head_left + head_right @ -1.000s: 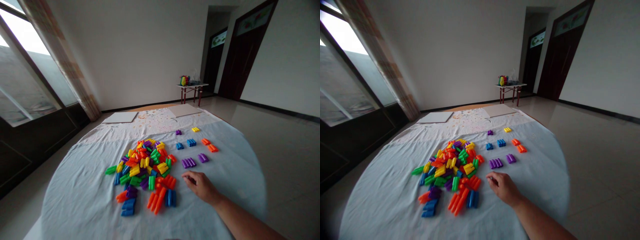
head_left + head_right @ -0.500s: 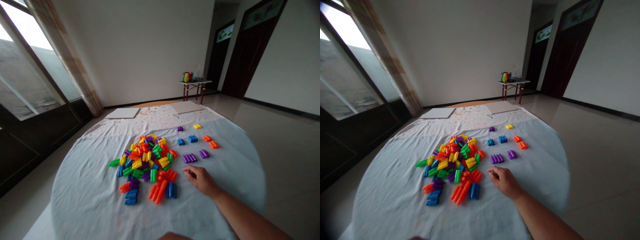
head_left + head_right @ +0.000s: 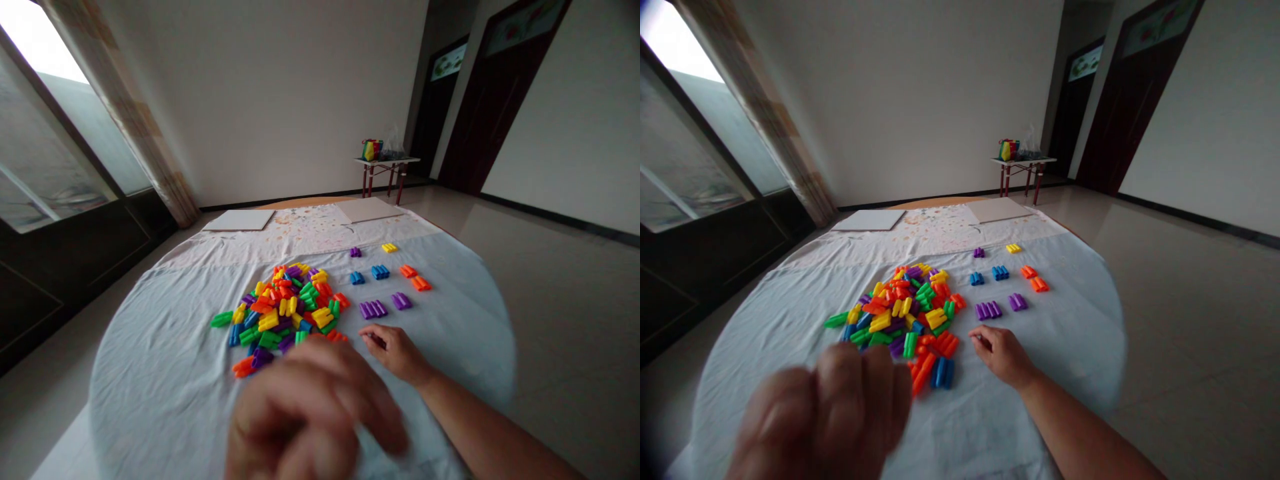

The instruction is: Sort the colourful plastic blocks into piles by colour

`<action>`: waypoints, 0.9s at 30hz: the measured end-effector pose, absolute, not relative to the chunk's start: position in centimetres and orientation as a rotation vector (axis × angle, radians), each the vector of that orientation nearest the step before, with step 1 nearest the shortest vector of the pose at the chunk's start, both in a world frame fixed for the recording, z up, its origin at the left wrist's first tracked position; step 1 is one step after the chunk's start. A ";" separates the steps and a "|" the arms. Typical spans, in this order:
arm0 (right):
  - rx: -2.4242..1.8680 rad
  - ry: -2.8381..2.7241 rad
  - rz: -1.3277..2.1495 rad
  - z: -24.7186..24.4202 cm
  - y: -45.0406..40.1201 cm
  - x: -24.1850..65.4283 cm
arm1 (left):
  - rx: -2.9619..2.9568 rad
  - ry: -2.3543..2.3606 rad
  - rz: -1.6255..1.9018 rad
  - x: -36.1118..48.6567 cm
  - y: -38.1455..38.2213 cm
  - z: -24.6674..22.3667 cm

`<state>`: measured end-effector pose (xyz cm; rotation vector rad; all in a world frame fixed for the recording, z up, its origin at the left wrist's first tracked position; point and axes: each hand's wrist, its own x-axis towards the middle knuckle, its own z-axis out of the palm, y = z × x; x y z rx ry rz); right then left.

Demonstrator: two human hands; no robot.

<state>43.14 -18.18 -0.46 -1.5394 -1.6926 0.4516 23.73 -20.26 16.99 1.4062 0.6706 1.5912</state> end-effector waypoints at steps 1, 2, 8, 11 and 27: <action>-1.531 -1.703 0.442 -0.5 -18.2 43.1 | 1.353 0.658 1.598 23.1 -18.8 17.1; -1.522 -1.715 0.434 -0.4 -18.2 43.1 | 1.222 0.650 1.653 22.5 -17.1 16.8; -1.433 -1.890 0.432 1.2 -18.7 41.6 | 1.234 1.277 1.911 18.2 -7.4 9.4; -1.329 -2.046 0.443 2.0 -18.8 40.6 | 1.331 1.500 1.872 16.1 -5.6 6.0; -1.681 -2.024 0.515 2.7 -19.3 41.7 | 1.335 1.935 1.621 11.8 -4.5 3.8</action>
